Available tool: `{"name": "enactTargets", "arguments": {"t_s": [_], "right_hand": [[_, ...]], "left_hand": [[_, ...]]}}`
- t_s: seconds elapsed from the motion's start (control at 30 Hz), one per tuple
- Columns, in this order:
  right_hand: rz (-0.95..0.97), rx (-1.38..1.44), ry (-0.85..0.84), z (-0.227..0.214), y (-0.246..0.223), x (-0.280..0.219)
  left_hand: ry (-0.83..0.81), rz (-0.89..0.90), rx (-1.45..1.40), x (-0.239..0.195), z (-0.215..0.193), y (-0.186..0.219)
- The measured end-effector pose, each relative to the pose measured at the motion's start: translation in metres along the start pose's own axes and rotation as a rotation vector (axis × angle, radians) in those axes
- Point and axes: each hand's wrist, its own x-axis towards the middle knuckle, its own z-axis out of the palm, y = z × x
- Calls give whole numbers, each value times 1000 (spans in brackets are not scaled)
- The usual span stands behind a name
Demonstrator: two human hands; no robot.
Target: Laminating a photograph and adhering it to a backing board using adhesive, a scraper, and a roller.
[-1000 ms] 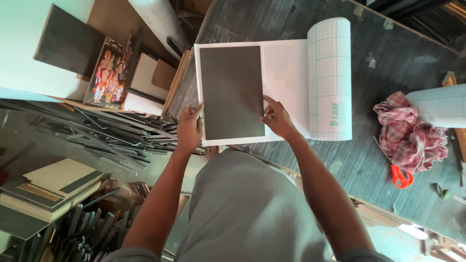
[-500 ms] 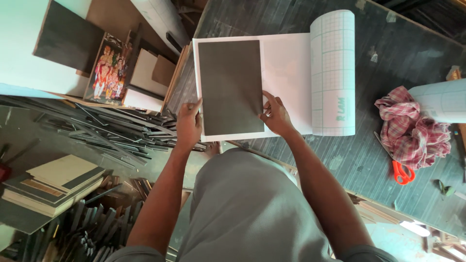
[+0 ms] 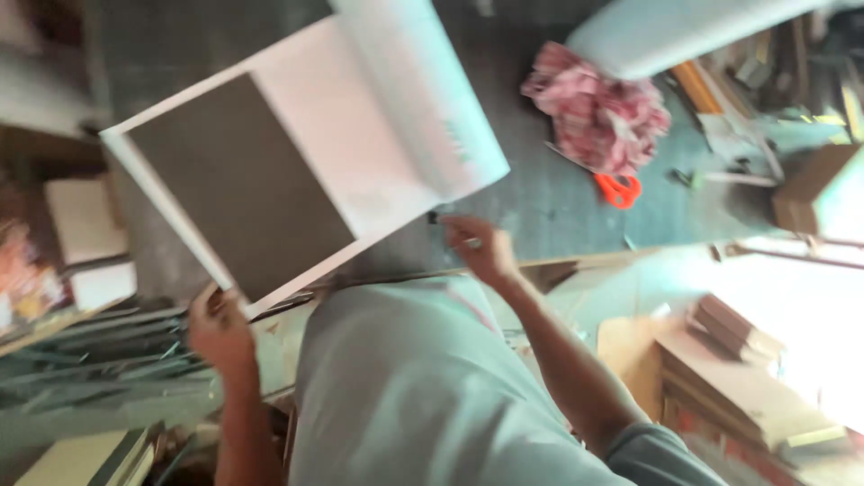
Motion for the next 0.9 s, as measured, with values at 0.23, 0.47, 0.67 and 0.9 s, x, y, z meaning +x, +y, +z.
{"name": "enactTargets", "arguments": {"t_s": [0.23,0.47,0.67,0.9], "right_hand": [[307,-648,613,-180,122,-30],[-32,-700,308,-229,206,-36],[35,-807,63,-247,155,-32],[577,-139,-386,-246,212,-82]], "left_hand": [[27,-456,-379,-16,14,6],[86,-897,-419,-23,18,-22],[95,-929,-448,-29,16,-17],[37,-924,-616,-24,16,4]]}}
